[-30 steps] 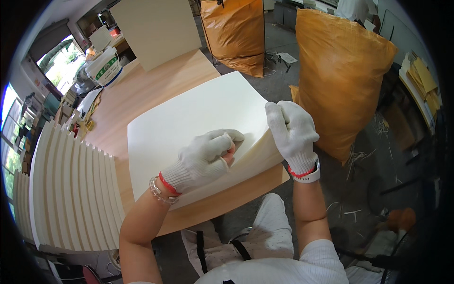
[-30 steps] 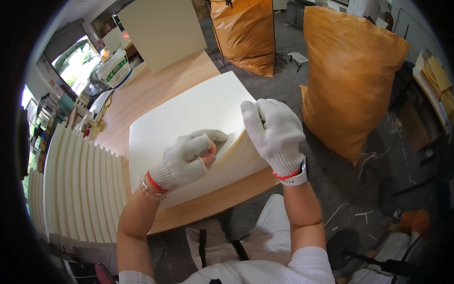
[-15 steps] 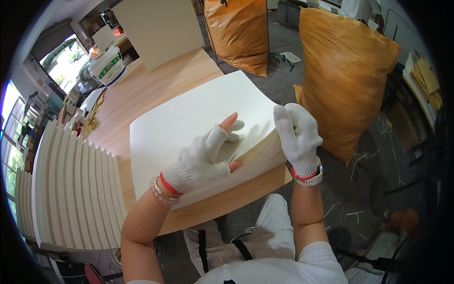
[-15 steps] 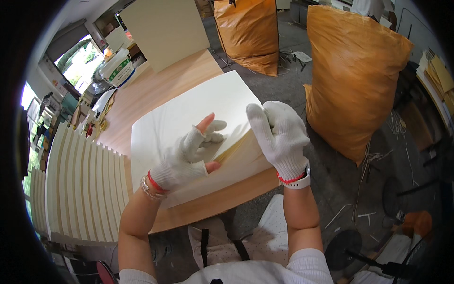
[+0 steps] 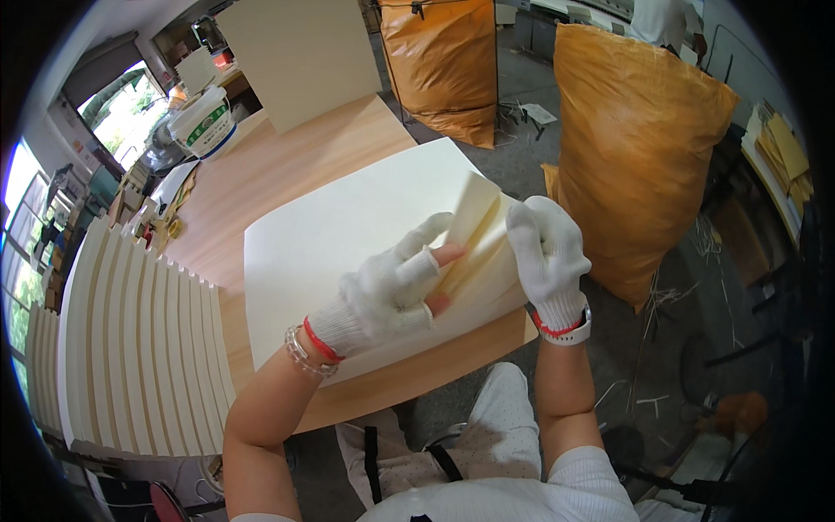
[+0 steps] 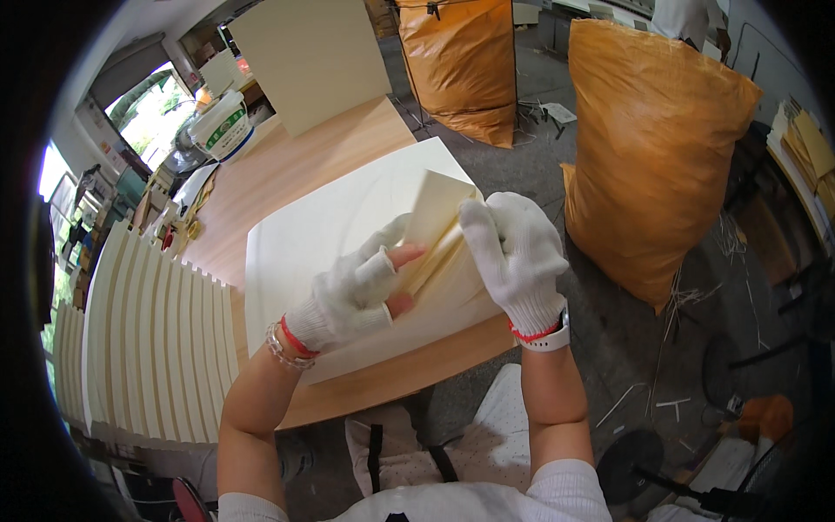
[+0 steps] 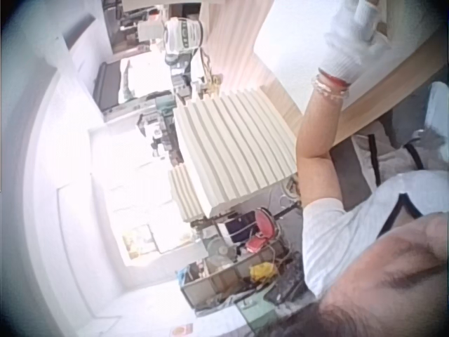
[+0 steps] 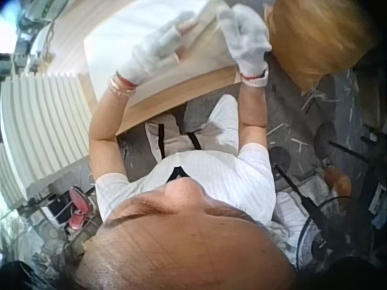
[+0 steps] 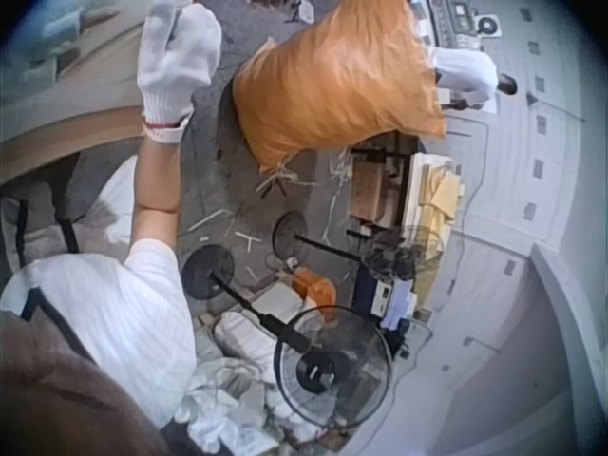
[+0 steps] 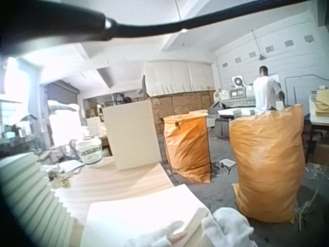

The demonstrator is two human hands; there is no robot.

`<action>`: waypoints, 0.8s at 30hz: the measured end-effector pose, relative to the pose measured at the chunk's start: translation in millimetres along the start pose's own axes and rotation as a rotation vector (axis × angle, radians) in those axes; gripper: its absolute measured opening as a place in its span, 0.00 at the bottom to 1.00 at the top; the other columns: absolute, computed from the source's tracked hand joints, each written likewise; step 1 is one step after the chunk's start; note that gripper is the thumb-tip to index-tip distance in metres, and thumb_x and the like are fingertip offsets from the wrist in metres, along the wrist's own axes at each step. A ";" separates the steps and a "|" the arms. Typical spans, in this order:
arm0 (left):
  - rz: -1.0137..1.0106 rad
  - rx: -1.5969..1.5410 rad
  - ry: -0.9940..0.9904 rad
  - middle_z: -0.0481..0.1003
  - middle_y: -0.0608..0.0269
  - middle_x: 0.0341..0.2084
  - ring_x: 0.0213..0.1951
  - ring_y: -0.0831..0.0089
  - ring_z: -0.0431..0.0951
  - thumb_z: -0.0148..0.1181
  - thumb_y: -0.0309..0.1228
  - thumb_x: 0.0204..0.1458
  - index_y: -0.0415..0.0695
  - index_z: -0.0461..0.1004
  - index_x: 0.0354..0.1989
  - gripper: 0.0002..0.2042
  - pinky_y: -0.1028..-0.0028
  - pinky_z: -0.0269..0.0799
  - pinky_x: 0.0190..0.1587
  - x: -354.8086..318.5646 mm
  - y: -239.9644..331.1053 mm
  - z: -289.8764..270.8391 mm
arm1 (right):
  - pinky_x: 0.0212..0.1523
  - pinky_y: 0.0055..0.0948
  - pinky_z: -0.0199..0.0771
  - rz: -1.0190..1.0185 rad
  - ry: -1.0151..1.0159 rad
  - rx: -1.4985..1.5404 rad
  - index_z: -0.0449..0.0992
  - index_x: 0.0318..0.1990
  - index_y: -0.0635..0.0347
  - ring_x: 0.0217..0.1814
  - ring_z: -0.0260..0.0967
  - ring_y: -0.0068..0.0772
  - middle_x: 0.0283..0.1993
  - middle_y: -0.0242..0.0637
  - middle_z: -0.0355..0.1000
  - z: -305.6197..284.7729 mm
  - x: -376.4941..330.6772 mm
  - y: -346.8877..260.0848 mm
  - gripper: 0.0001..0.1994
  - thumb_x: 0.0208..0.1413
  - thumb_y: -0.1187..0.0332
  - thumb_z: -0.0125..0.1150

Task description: The person picks up and aligns stacks of white paper sheets with serrated edges, moving them from one pile to another on a wooden table.

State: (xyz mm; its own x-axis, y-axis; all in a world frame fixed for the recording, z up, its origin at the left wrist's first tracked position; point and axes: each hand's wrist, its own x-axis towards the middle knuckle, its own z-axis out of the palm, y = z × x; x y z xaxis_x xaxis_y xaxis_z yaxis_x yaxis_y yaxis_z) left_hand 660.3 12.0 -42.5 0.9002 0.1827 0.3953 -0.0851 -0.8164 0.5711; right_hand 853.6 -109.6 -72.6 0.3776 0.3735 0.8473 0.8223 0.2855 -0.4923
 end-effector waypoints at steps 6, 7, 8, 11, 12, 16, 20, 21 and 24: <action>-0.175 -0.055 -0.263 0.73 0.52 0.54 0.48 0.58 0.78 0.70 0.25 0.49 0.45 0.78 0.54 0.21 0.68 0.74 0.49 5.3 0.3 -9.0 | 0.26 0.41 0.62 -0.041 -0.083 -0.065 0.74 0.34 0.66 0.24 0.63 0.44 0.23 0.41 0.61 -2.3 1.1 1.8 0.05 0.63 0.74 0.59; -0.130 -0.027 -0.195 0.73 0.52 0.55 0.49 0.58 0.78 0.72 0.26 0.48 0.45 0.78 0.54 0.21 0.68 0.74 0.50 4.3 0.8 -6.5 | 0.26 0.40 0.62 -0.110 -0.074 -0.098 0.74 0.36 0.66 0.24 0.63 0.44 0.23 0.40 0.61 -2.2 0.9 3.8 0.03 0.61 0.75 0.59; -0.084 0.000 -0.128 0.72 0.52 0.56 0.49 0.59 0.77 0.73 0.27 0.48 0.45 0.78 0.53 0.22 0.68 0.74 0.50 2.3 0.5 -1.5 | 0.26 0.40 0.62 -0.179 -0.066 -0.131 0.75 0.39 0.67 0.24 0.63 0.43 0.24 0.40 0.61 -2.3 0.7 5.8 0.03 0.60 0.76 0.59; -0.061 -0.022 -0.053 0.71 0.52 0.59 0.52 0.59 0.77 0.77 0.29 0.45 0.45 0.78 0.53 0.24 0.68 0.74 0.51 0.9 -4.0 3.2 | 0.26 0.40 0.62 -0.263 -0.068 -0.173 0.74 0.44 0.68 0.24 0.62 0.42 0.25 0.39 0.62 -0.9 -0.1 11.3 0.08 0.57 0.78 0.59; -0.069 -0.050 -0.051 0.70 0.52 0.60 0.53 0.59 0.77 0.78 0.29 0.45 0.45 0.78 0.53 0.24 0.68 0.74 0.52 1.0 -5.7 4.1 | 0.26 0.40 0.62 -0.287 -0.053 -0.176 0.74 0.44 0.68 0.24 0.62 0.42 0.25 0.39 0.61 -0.7 -0.1 12.2 0.08 0.58 0.78 0.60; -0.026 -0.107 -0.027 0.69 0.52 0.62 0.54 0.58 0.76 0.74 0.23 0.46 0.47 0.76 0.57 0.26 0.69 0.73 0.53 -0.3 -10.4 5.0 | 0.26 0.40 0.62 -0.101 -0.105 -0.105 0.74 0.42 0.68 0.24 0.61 0.41 0.25 0.38 0.61 -3.5 -1.2 9.4 0.07 0.58 0.78 0.61; -0.165 -0.033 -0.185 0.70 0.51 0.61 0.53 0.59 0.77 0.69 0.19 0.47 0.48 0.76 0.59 0.28 0.69 0.73 0.52 0.2 -4.6 -3.6 | 0.26 0.40 0.62 -0.056 -0.118 -0.060 0.75 0.43 0.67 0.24 0.61 0.40 0.25 0.38 0.60 -2.8 -2.9 8.8 0.06 0.57 0.79 0.61; -0.176 -0.011 -0.217 0.70 0.50 0.61 0.53 0.59 0.77 0.69 0.19 0.47 0.49 0.76 0.59 0.27 0.69 0.73 0.52 2.0 -2.9 -5.1 | 0.26 0.40 0.62 -0.099 -0.103 -0.069 0.75 0.43 0.67 0.25 0.61 0.40 0.25 0.38 0.60 -2.3 -2.9 8.8 0.07 0.57 0.79 0.61; -0.160 -0.054 -0.251 0.71 0.49 0.60 0.53 0.59 0.77 0.72 0.21 0.47 0.49 0.77 0.58 0.26 0.69 0.73 0.51 6.9 -0.4 -6.2 | 0.26 0.40 0.62 -0.249 -0.056 -0.139 0.75 0.43 0.67 0.25 0.62 0.41 0.25 0.38 0.60 -1.1 -2.7 10.5 0.07 0.57 0.80 0.61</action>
State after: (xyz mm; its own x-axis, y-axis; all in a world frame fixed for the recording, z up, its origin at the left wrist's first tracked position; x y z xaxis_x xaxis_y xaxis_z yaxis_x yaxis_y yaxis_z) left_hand 663.8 17.0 -35.5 0.9809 0.1598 0.1111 0.0495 -0.7569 0.6516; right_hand 861.6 -108.6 -79.8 0.1358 0.3562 0.9245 0.9388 0.2519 -0.2349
